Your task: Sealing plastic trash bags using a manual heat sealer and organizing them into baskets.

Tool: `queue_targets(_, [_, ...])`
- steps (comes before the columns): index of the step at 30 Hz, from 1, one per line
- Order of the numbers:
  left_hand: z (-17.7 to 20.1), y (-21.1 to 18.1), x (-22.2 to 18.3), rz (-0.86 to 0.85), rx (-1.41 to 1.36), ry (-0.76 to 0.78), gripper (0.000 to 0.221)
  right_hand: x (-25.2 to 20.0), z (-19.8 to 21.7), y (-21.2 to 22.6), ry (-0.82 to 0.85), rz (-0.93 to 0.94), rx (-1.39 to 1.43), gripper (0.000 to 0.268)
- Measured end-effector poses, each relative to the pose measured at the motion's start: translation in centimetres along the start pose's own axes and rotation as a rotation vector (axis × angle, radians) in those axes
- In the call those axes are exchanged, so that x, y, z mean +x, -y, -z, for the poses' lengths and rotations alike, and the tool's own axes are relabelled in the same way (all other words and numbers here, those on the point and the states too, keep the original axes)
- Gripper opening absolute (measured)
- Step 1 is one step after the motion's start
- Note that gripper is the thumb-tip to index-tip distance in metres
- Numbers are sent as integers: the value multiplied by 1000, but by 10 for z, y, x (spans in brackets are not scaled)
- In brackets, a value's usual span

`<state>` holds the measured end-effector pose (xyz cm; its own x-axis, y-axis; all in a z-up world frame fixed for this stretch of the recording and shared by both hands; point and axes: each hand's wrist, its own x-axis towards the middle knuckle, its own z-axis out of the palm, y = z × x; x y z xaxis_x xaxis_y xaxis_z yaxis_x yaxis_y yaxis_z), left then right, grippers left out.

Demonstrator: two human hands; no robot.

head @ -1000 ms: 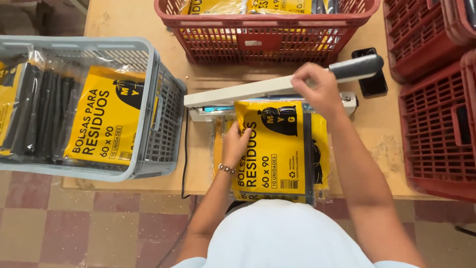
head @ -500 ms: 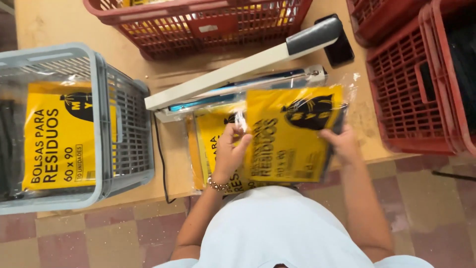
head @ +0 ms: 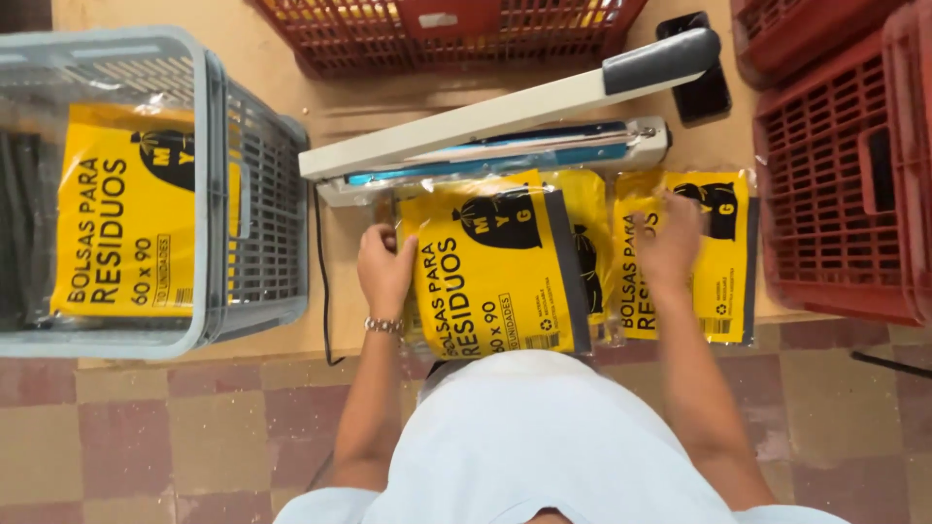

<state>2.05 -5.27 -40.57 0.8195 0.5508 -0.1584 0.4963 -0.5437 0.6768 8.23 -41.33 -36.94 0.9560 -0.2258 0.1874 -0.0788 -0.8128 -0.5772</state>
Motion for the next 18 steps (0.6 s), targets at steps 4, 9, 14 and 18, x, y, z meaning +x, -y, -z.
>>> queue_targets(4, [-16, 15, 26, 138, -31, 2, 32, 19, -69, 33, 378, 42, 98, 33])
queue_targets(9, [-11, 8, 36, 236, -173, 114, 33, 55, -120, 28, 550, -234, -6, 26])
queue_targets(14, [-11, 16, 47, 209, -150, 163, 24, 56, -116, 31, 341, -256, 273, 18])
queue_targets(18, [-22, -2, 61, 152, -120, 72, 28, 55, -110, 39, 198, -256, 384, 11])
